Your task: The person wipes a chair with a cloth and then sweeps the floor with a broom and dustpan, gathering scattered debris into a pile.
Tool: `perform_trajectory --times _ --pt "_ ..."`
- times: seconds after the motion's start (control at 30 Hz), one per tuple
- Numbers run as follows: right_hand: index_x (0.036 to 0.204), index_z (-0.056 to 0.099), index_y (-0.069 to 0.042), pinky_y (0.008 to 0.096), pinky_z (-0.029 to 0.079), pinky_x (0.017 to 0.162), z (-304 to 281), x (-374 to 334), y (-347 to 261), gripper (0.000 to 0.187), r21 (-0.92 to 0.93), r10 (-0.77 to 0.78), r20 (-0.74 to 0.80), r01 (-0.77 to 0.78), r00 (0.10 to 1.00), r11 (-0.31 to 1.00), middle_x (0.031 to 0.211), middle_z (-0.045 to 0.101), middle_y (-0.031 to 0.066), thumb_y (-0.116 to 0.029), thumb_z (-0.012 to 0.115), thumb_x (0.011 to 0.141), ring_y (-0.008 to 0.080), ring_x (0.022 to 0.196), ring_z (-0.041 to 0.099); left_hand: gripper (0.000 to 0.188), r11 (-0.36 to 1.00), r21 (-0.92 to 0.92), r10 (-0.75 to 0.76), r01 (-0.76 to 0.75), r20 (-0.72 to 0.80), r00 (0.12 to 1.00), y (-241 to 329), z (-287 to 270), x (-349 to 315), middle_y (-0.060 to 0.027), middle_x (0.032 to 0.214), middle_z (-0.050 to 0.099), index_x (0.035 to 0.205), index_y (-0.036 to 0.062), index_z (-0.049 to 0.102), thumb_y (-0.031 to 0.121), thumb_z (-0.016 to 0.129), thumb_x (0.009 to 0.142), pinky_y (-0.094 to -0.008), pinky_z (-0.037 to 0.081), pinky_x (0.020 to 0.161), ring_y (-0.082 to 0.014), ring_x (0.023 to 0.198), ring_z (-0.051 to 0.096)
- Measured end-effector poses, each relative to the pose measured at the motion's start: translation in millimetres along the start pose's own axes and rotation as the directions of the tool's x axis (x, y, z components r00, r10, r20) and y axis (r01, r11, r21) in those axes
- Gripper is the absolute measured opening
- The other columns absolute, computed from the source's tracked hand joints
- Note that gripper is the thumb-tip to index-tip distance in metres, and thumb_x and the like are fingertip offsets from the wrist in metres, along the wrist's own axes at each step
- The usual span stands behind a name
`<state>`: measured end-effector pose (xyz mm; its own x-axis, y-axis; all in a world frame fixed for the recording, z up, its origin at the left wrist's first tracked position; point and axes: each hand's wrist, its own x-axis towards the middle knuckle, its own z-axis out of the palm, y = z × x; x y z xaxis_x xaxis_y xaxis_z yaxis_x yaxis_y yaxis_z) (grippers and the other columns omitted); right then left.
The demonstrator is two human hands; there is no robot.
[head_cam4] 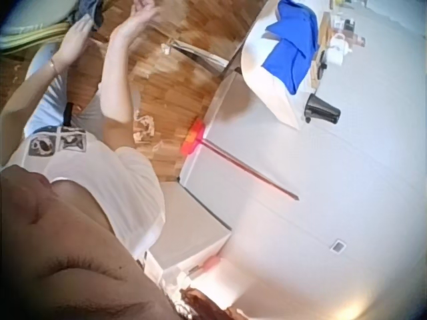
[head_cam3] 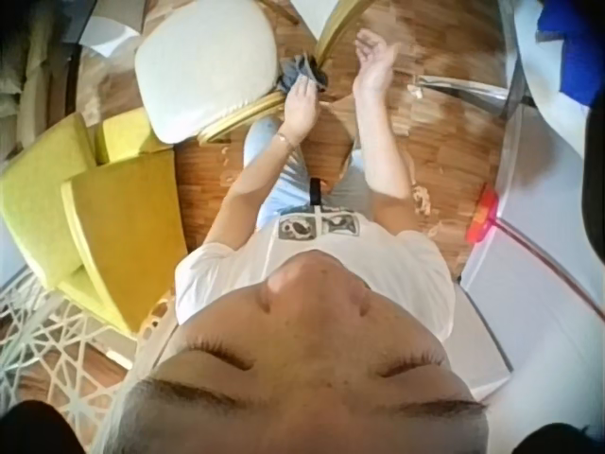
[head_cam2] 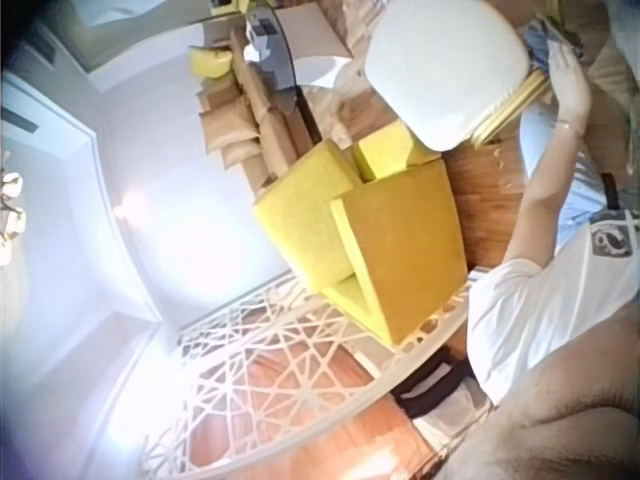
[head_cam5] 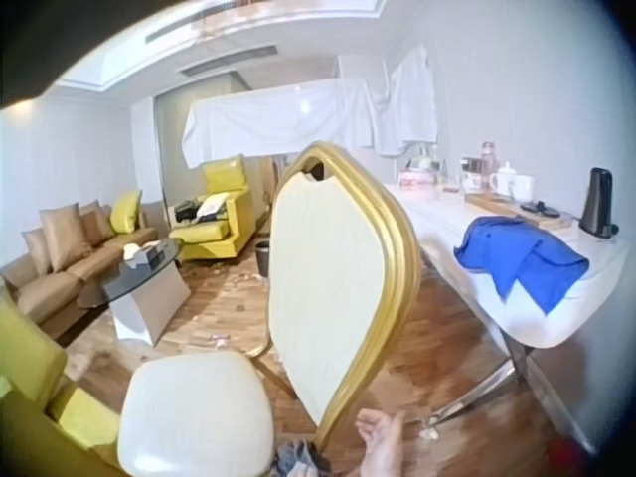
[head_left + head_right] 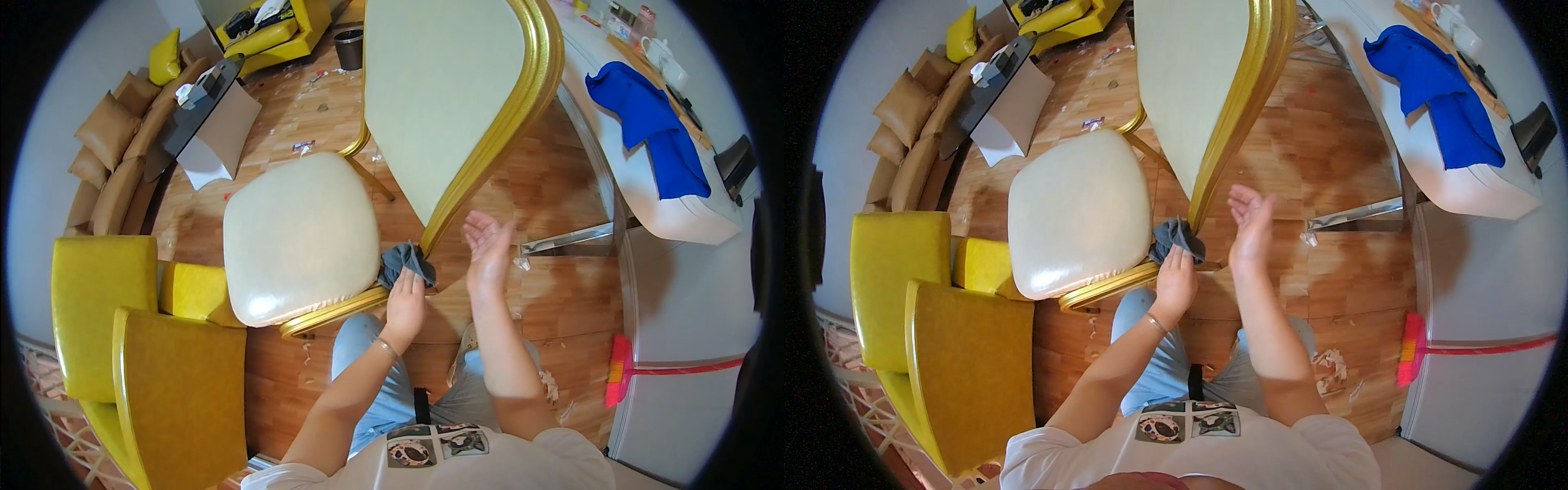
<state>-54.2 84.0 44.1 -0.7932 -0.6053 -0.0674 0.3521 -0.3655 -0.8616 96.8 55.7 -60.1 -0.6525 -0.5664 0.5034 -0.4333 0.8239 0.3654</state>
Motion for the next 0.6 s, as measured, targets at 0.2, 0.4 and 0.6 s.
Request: perform_trajectory --times 0.2,0.4,0.6 --pt "0.097 0.060 -0.003 0.0240 0.040 0.071 10 -6 13 0.033 0.057 -0.045 -0.189 0.057 0.981 0.997 0.083 0.054 0.0016 -0.032 0.044 0.095 0.0096 0.074 0.047 0.047 0.949 -0.280 -0.143 0.143 0.018 0.990 25 -19 41 -0.0277 0.121 0.049 0.118 -0.0082 0.045 0.001 0.058 0.074 -0.0431 0.037 0.100 -0.0402 0.114 0.047" --pt "0.090 0.058 -0.005 0.0235 0.039 0.069 8 4 -20 0.022 0.188 -0.161 -0.323 0.230 0.932 0.955 0.080 0.051 0.0004 -0.023 0.046 0.093 0.0090 0.072 0.045 0.036 0.960 -0.236 0.052 -0.154 -0.389 0.920 42 -51 127 -0.0213 0.120 0.047 0.105 0.0038 0.059 0.000 0.064 0.069 -0.0440 0.039 0.090 -0.0398 0.103 0.047" --pt "0.087 0.057 -0.004 0.0239 0.038 0.069 8 4 -30 0.027 0.189 -0.205 -0.347 0.282 0.915 0.941 0.078 0.052 0.0002 -0.027 0.044 0.095 0.0097 0.071 0.044 0.038 0.908 0.035 0.352 -0.417 -0.605 0.714 83 -110 221 -0.0157 0.118 0.047 0.099 0.0058 0.060 0.008 0.070 0.062 -0.0440 0.037 0.083 -0.0325 0.098 0.046"
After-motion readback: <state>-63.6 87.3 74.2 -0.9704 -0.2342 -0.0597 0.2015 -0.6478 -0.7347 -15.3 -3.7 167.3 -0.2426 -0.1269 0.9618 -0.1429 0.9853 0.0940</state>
